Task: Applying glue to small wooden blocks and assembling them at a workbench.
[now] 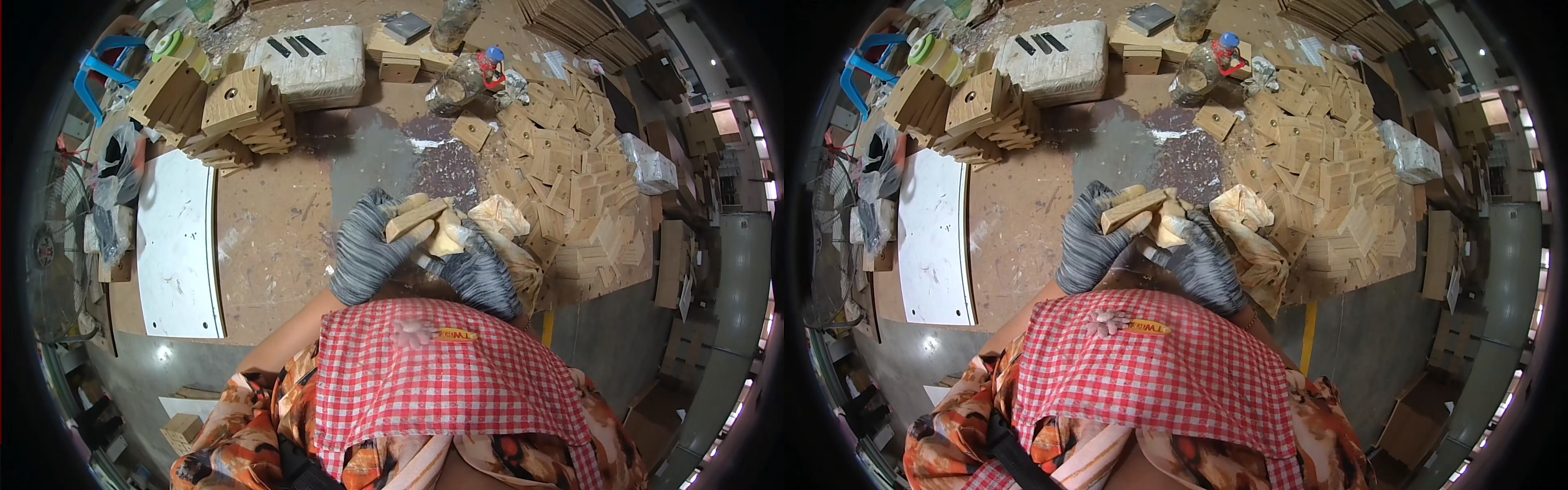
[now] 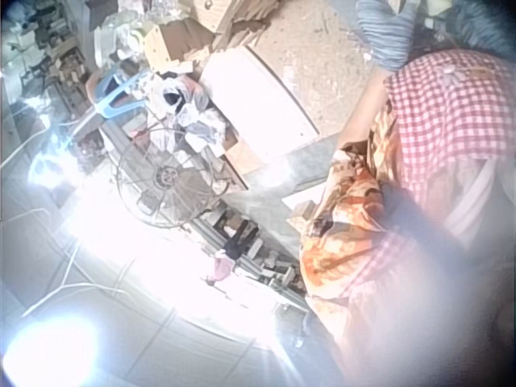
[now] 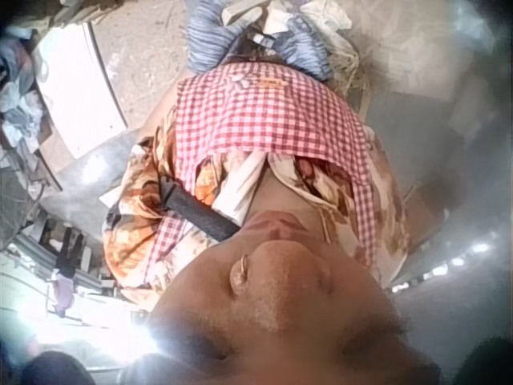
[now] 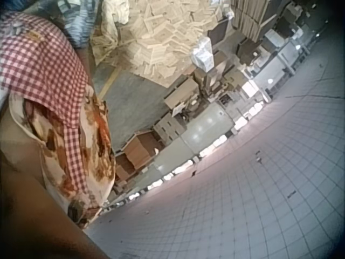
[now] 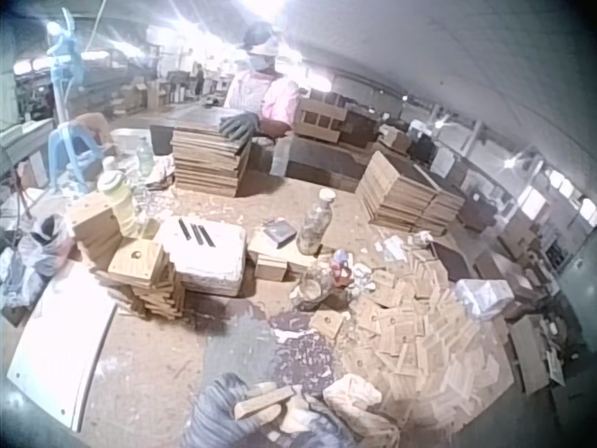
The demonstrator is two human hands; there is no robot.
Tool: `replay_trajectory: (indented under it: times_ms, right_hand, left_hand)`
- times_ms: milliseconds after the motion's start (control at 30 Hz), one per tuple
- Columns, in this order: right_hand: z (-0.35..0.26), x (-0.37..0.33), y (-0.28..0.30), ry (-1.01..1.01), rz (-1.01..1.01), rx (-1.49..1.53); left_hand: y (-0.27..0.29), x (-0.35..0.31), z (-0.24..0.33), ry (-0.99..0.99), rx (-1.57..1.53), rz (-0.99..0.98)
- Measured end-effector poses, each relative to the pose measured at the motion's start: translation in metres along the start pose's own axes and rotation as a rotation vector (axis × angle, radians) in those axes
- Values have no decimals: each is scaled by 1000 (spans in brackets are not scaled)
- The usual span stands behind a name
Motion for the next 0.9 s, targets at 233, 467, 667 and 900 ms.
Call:
replay_trajectory:
  times_ms: [233, 467, 667, 900]
  right_hand:
    - [-28, -9, -14, -16, 116, 139]
    - [-82, -13, -15, 268, 80, 171]
    - [-95, -24, -29, 687, 70, -340]
    - [-107, -30, -41, 901, 165, -857]
  left_hand:
    - [10, 0, -5, 145, -299, 125]
    - [21, 5, -11, 356, -401, 44]
    - [1, 4, 19, 379, -538, -24]
    - [3, 4, 15, 385, -513, -56]
Point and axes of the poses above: each hand's wrist, its own x-axis towards the middle knuckle, its own y-axis out of the back of the hand, z = x × y, the point moved 7 cm from there along x, towards the middle knuckle, and after that the axes turned 6 degrees about -x, right-handed, at the moved point
